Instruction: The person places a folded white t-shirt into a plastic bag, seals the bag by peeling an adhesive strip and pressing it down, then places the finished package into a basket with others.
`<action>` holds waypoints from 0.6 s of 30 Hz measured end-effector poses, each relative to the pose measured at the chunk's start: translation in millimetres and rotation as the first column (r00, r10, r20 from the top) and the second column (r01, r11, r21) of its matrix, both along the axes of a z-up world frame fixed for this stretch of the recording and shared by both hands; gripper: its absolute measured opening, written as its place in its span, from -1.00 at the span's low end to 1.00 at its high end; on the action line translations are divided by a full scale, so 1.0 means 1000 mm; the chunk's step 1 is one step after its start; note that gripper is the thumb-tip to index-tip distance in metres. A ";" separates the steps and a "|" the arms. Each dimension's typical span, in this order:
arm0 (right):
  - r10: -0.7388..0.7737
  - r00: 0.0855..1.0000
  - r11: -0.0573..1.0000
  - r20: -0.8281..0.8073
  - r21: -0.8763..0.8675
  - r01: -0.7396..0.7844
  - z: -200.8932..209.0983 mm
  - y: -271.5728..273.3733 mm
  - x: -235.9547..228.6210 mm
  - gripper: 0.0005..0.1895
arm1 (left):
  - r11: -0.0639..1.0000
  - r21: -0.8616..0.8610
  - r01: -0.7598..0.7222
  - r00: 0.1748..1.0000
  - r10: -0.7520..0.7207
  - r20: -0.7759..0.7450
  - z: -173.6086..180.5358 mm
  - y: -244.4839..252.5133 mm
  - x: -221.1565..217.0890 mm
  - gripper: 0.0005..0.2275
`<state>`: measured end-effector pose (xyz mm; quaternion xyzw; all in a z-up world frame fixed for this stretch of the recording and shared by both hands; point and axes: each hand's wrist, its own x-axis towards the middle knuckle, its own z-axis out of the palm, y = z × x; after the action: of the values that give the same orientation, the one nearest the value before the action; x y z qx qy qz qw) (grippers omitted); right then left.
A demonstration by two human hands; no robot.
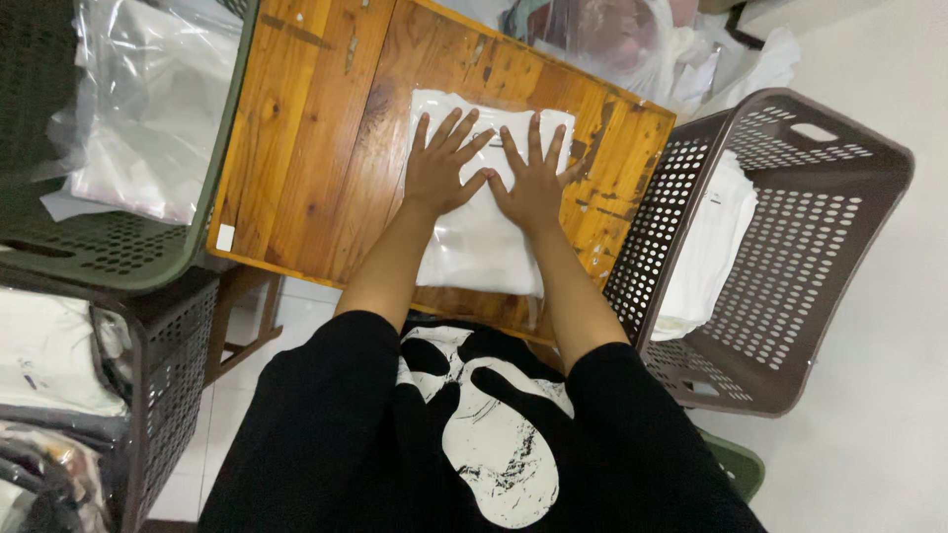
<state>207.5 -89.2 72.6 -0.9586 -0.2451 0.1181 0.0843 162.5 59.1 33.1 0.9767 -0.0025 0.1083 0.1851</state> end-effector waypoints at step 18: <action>-0.119 0.978 0.993 -0.172 -0.043 0.113 -0.008 -0.012 0.018 -0.40 | 0.978 -0.140 -0.151 0.916 0.085 -0.393 0.017 0.020 0.004 -0.29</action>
<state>225.9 -100.9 64.3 -0.9585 -0.1786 0.2001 0.0964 166.4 79.3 49.9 0.9582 0.1022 -0.0745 0.2566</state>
